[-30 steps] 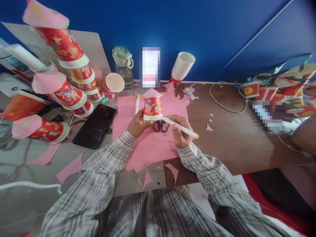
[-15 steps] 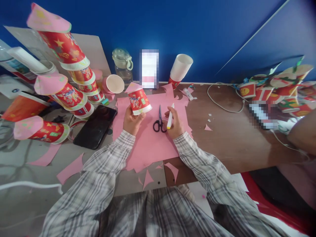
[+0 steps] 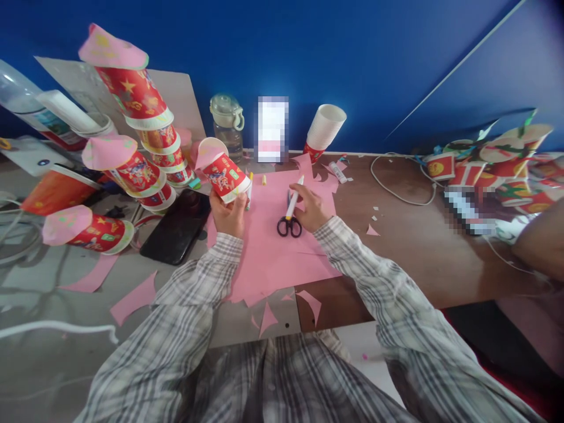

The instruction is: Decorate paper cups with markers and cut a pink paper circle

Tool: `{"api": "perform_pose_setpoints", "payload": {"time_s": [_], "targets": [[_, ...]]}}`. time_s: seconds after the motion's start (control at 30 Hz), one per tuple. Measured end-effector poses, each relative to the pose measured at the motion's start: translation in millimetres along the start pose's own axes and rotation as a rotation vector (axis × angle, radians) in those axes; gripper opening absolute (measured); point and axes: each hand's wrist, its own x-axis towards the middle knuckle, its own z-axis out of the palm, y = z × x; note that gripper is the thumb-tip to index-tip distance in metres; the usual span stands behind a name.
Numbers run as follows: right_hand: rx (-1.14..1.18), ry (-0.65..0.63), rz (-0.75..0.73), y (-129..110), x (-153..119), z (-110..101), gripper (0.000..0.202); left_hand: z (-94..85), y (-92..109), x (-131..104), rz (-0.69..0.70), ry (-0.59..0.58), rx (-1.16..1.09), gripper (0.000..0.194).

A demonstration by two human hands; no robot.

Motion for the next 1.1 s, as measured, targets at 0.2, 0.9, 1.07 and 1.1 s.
{"api": "perform_pose_setpoints", "payload": {"time_s": [0.2,0.9,1.07,1.1], "targets": [[-0.243,-0.194,0.06,-24.5,52.9,3.6,0.061,4.7,4.1,-2.3,-0.023,0.024,0.025,0.101],[-0.384,-0.46,-0.299,-42.8,50.2,7.9,0.064,1.1,-1.3,-3.7,-0.051,-0.036,0.039,0.101],[-0.401,-0.435,-0.276,-41.4,50.3,13.0,0.064,4.2,-0.2,-6.5,-0.04,-0.035,0.033,0.1],[-0.409,-0.434,-0.27,-42.0,51.0,13.2,0.065,4.4,-0.2,-6.8,-0.038,-0.038,0.035,0.101]]}}
